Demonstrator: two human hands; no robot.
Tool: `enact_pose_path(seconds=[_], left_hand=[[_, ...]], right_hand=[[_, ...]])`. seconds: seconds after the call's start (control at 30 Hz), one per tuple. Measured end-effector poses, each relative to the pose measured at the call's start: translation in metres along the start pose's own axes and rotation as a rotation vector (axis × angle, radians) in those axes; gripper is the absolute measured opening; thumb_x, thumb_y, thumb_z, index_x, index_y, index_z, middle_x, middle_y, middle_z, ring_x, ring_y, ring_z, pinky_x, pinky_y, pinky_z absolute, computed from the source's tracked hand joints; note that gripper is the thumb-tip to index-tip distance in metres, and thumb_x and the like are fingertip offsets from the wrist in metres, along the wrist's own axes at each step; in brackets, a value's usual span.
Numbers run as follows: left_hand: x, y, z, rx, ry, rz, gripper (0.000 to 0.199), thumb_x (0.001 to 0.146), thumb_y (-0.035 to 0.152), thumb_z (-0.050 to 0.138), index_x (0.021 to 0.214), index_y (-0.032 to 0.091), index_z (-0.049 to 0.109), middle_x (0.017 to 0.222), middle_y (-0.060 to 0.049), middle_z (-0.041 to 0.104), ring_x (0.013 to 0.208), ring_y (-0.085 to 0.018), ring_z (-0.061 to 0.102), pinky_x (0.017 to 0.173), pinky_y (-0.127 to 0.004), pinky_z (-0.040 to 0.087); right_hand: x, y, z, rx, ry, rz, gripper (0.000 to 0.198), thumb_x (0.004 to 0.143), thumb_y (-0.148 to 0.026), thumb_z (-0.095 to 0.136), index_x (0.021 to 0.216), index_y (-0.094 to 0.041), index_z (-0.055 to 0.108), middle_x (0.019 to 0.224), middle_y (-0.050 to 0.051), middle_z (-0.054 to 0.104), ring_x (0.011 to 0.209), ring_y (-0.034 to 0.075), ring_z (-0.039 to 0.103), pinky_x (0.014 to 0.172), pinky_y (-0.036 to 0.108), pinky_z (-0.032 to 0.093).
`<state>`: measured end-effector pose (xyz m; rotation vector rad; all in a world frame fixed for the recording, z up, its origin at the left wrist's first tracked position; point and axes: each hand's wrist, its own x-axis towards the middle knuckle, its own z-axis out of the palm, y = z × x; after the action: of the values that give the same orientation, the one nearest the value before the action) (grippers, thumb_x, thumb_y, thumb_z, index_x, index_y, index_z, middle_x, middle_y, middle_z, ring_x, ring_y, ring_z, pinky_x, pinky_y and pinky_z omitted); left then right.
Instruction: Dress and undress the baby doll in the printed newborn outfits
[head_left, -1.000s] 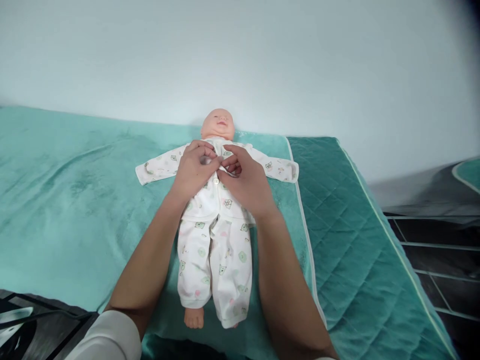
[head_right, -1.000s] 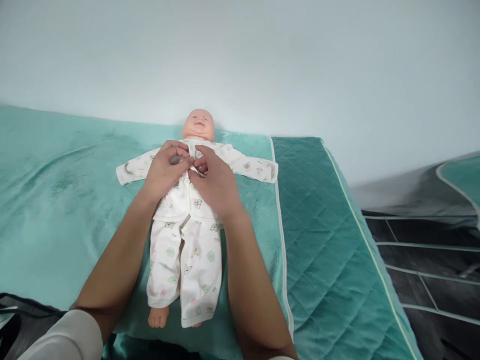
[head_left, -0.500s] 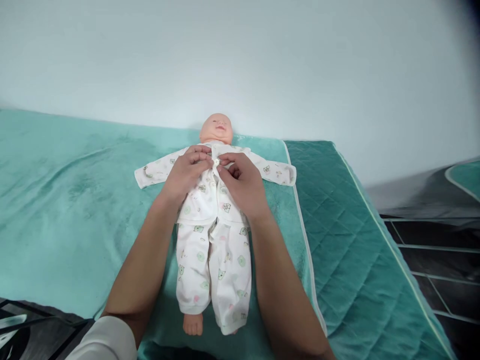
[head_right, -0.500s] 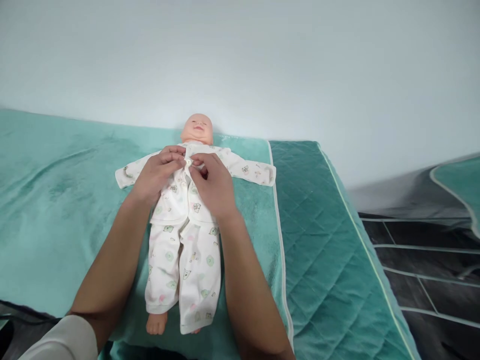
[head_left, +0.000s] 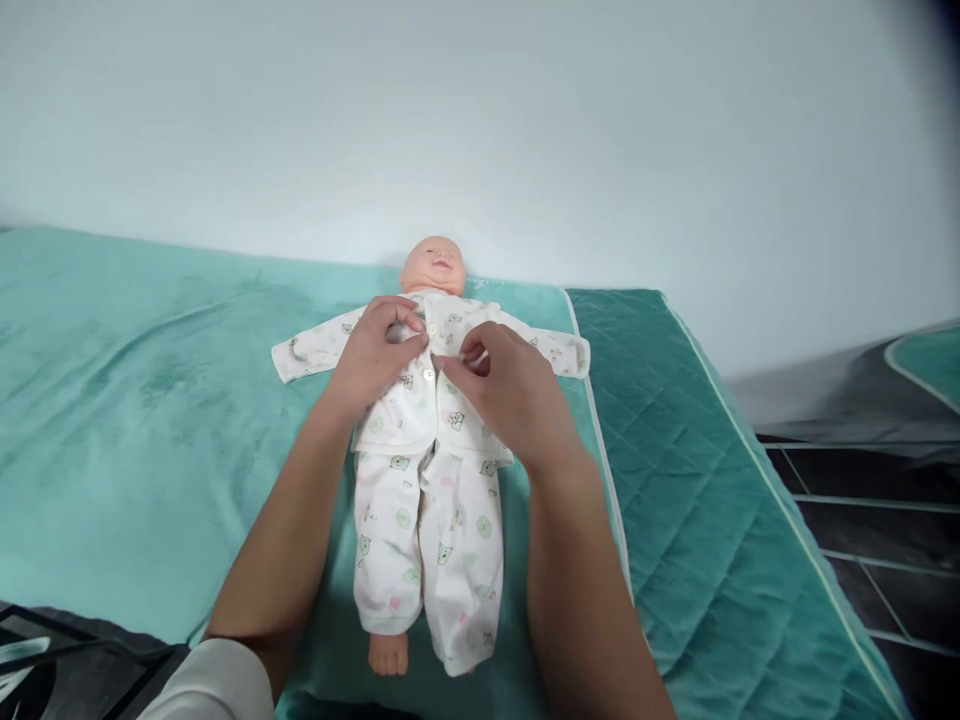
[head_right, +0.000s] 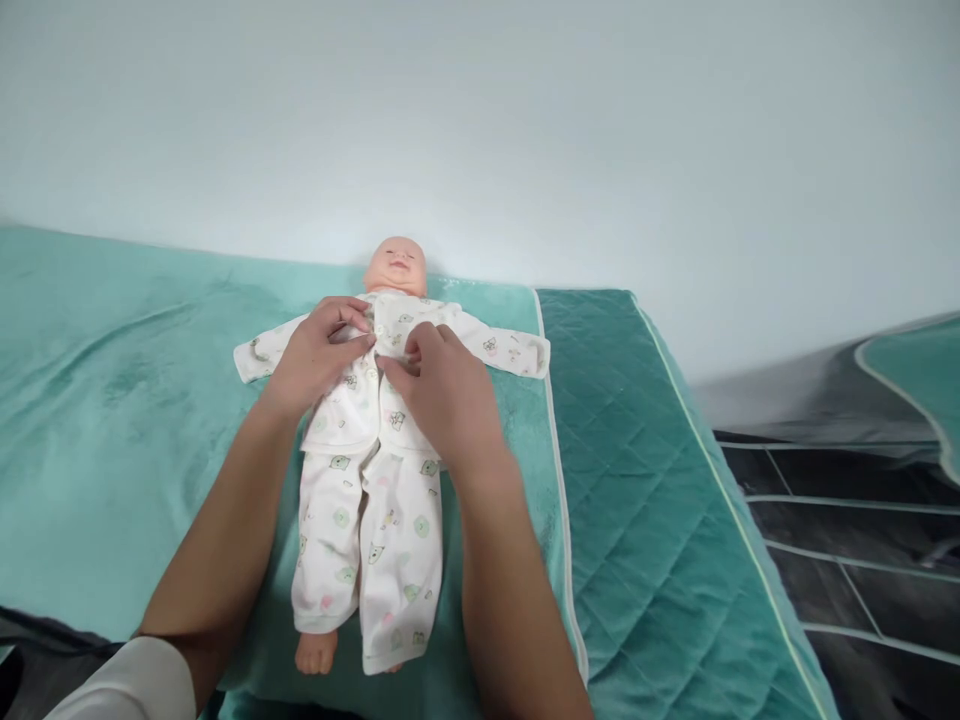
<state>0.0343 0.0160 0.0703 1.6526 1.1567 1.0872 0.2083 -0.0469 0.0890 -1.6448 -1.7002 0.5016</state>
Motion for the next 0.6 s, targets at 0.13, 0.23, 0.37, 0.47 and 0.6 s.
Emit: enact_pose_path(seconds=[0.13, 0.23, 0.37, 0.47, 0.6], left_hand=[[-0.005, 0.011, -0.002, 0.229, 0.081, 0.123, 0.009, 0.082, 0.021, 0.068, 0.091, 0.023, 0.068, 0.116, -0.005, 0.066, 0.112, -0.023, 0.061, 0.097, -0.039, 0.05], [-0.012, 0.021, -0.006, 0.336, 0.032, 0.125, 0.004, 0.085, 0.02, 0.065, 0.086, 0.023, 0.068, 0.098, -0.003, 0.07, 0.1, -0.022, 0.063, 0.093, -0.04, 0.049], [-0.025, 0.03, -0.014, 0.294, -0.193, 0.088, 0.009, 0.089, 0.025, 0.062, 0.084, 0.024, 0.07, 0.08, -0.001, 0.067, 0.074, -0.018, 0.06, 0.069, -0.034, 0.047], [-0.03, 0.03, -0.017, 0.297, -0.27, 0.113, 0.009, 0.088, 0.027, 0.064, 0.083, 0.024, 0.071, 0.085, -0.001, 0.066, 0.074, -0.017, 0.06, 0.067, -0.033, 0.046], [-0.03, 0.024, -0.013, 0.362, -0.275, 0.157, 0.006, 0.084, 0.023, 0.067, 0.079, 0.024, 0.068, 0.091, -0.001, 0.067, 0.075, -0.017, 0.06, 0.069, -0.033, 0.045]], right_hand=[[-0.013, -0.017, -0.006, -0.264, -0.015, 0.024, 0.023, 0.089, -0.033, 0.07, 0.086, -0.022, 0.051, 0.089, 0.002, 0.057, 0.064, 0.014, 0.045, 0.058, 0.028, 0.027], [-0.02, -0.025, -0.004, -0.358, -0.046, 0.001, 0.018, 0.089, -0.027, 0.069, 0.088, -0.021, 0.052, 0.09, 0.003, 0.057, 0.062, 0.014, 0.045, 0.057, 0.029, 0.024], [-0.023, -0.026, 0.004, -0.422, -0.146, 0.038, 0.019, 0.092, -0.03, 0.068, 0.09, -0.02, 0.053, 0.086, 0.005, 0.058, 0.064, 0.017, 0.05, 0.057, 0.03, 0.027], [-0.028, -0.025, 0.014, -0.46, -0.112, 0.003, 0.016, 0.094, -0.029, 0.065, 0.095, -0.019, 0.052, 0.091, 0.008, 0.06, 0.07, 0.02, 0.056, 0.058, 0.03, 0.032], [-0.038, -0.021, 0.028, -0.557, -0.003, -0.073, 0.011, 0.094, -0.023, 0.06, 0.099, -0.017, 0.053, 0.098, 0.012, 0.062, 0.079, 0.023, 0.06, 0.063, 0.031, 0.037]])
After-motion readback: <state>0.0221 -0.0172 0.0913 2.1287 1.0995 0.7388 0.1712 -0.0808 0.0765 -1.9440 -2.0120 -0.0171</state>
